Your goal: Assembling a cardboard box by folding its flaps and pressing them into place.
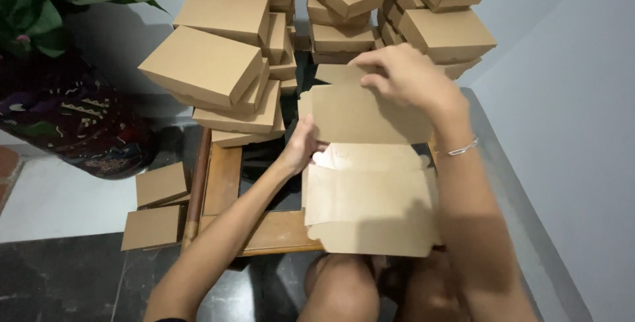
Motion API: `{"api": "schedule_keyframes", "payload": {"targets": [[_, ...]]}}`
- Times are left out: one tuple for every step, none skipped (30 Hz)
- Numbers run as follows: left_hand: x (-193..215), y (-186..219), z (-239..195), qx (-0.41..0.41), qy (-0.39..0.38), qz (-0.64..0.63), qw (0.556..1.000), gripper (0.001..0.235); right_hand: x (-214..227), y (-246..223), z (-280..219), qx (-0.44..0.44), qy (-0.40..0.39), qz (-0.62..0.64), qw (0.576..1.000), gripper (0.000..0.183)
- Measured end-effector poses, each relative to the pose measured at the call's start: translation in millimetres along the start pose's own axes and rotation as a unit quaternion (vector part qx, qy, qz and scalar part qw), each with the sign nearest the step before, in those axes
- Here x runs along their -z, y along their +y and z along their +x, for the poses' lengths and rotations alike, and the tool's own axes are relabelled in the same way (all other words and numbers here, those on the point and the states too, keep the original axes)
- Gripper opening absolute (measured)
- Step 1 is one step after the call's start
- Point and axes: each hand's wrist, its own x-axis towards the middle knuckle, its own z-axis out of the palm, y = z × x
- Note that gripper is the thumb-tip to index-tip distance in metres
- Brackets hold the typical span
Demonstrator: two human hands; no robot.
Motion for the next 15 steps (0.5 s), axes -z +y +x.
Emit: {"api": "schedule_keyframes", "payload": {"targets": [[7,-24,19,-0.013,-0.033,-0.068,0.997,0.061,-6,1,3,-0.019,-0.012,-0.009,1.000,0.020],[0,-8,5,-0.012,-0.034,-0.067,0.997,0.061,-15,2,4,-0.020,-0.011,-0.009,1.000,0.020],[-6,9,-9,-0.013,-0.008,-0.056,0.998,0.057,-25,1,6,-0.021,-0.024,-0.008,0.999,0.021],[-12,26,-24,-0.013,0.019,-0.045,0.999,0.057,-35,1,7,-0.022,-0.037,-0.008,0.999,0.022],[-19,33,-27,-0.011,0.021,-0.045,0.999,0.057,-41,3,10,-0.022,-0.039,-0.006,0.999,0.022],[-27,39,-30,-0.011,0.069,-0.005,0.998,0.064,-47,5,12,-0.019,-0.029,-0.009,0.999,0.019],[-36,47,-30,-0.011,0.114,0.035,0.993,0.071,-51,8,14,-0.019,-0.016,-0.012,1.000,0.015],[-36,48,-34,-0.009,0.112,0.035,0.993,0.071,-54,10,13,-0.022,-0.017,-0.013,1.000,0.015],[-35,51,-35,-0.038,0.113,0.069,0.991,0.056,-56,13,13,-0.015,-0.010,-0.021,1.000,0.015],[-35,54,-37,-0.066,0.114,0.102,0.986,0.041,-58,15,13,-0.009,-0.004,-0.029,1.000,0.015],[-35,55,-39,-0.065,0.114,0.101,0.986,0.041,-62,17,13,-0.009,-0.006,-0.028,1.000,0.015],[-35,56,-40,-0.102,0.109,0.116,0.982,0.034,-66,20,13,-0.006,-0.001,-0.035,0.999,0.019],[-35,58,-40,-0.140,0.103,0.132,0.976,0.026,-69,23,14,-0.003,0.005,-0.041,0.999,0.023],[-31,55,-41,-0.140,0.102,0.132,0.976,0.026,-75,26,15,-0.003,0.006,-0.041,0.999,0.023],[-28,54,-41,-0.175,0.121,0.181,0.960,0.034,-80,29,16,-0.005,0.006,-0.049,0.999,0.023]]}}
